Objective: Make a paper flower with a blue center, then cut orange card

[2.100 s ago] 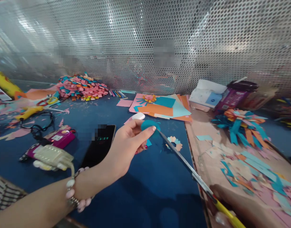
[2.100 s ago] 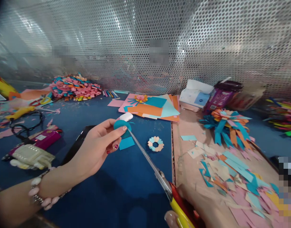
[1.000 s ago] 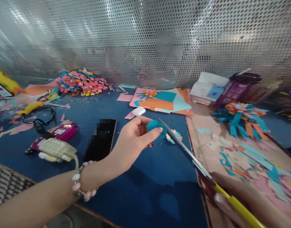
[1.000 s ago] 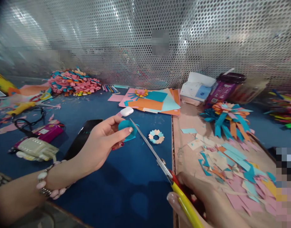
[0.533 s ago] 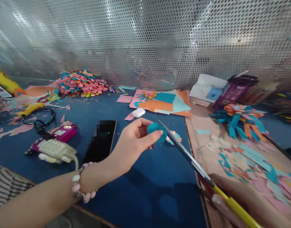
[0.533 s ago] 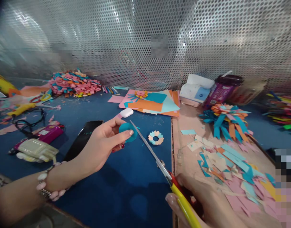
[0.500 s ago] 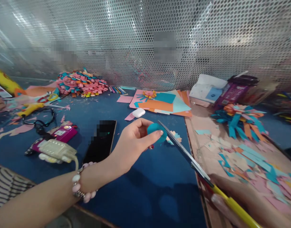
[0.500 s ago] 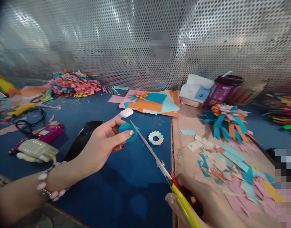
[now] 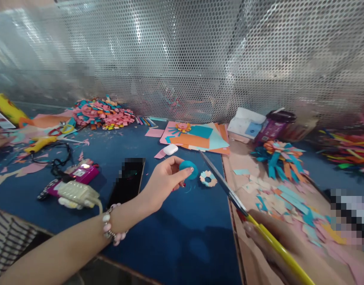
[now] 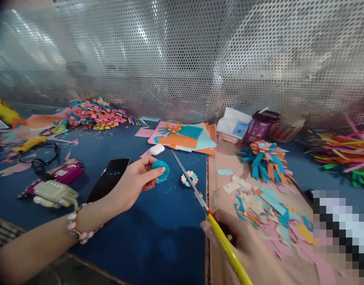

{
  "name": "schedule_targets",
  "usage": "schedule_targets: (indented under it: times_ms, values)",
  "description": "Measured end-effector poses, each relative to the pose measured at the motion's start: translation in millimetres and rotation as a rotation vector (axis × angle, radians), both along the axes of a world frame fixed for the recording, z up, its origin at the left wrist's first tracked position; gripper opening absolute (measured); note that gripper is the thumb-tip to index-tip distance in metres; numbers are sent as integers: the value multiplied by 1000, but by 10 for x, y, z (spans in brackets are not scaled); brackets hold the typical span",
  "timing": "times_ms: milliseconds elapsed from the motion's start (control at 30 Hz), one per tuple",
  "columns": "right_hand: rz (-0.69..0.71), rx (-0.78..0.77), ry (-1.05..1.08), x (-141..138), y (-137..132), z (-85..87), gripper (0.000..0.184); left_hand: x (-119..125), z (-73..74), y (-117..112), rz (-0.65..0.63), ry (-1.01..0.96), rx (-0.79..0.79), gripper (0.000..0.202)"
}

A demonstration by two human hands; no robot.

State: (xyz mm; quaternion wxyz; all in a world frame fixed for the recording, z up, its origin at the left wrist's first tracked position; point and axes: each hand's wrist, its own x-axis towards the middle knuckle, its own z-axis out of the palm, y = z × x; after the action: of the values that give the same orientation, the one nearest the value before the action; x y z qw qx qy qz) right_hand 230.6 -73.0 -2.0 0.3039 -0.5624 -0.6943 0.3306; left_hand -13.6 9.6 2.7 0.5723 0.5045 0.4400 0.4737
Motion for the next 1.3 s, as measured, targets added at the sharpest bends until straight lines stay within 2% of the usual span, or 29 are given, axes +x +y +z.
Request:
schedule_targets:
  times_ms: [100,200,300,367,433,500,600,700,800,900,967,1100,1233,1300]
  values:
    - [-18,22,-72,60,105,38,41,-17,3,34,-10,12,20,20]
    - [-31,103,-325,163,350,17,40,-31,-2,68,-13,37,38,21]
    - [-32,165,-626,239,767,-67,36,-40,-28,104,-25,92,27,24]
    - [-62,206,-745,257,1100,-151,34,-44,-56,122,-47,142,21,25]
    - [-41,308,-795,260,1424,-237,32,-47,-88,134,-80,192,18,29]
    - [-48,277,-849,265,1692,-289,37,-51,-119,143,-107,226,11,32]
    - [47,253,-856,295,1941,-254,38,-59,-161,164,-129,239,-9,35]
    - [126,312,-841,296,2000,-121,35,-64,-181,193,-128,245,-30,34]
    - [206,432,-771,186,1909,-39,33,-54,-169,214,-85,231,-51,31]
    - [418,445,-603,0,1761,-99,27,-36,-143,223,-20,200,-78,27]
    - [482,399,-524,-97,1681,-182,20,-34,-133,227,5,163,-80,27]
    - [447,255,-367,-136,1617,-248,7,-57,-149,237,10,112,-48,30]
    - [374,95,-229,-135,1594,-92,8,-43,-194,220,-37,189,2,29]
    - [341,49,-157,-193,1571,13,11,-9,-220,195,-102,194,9,30]
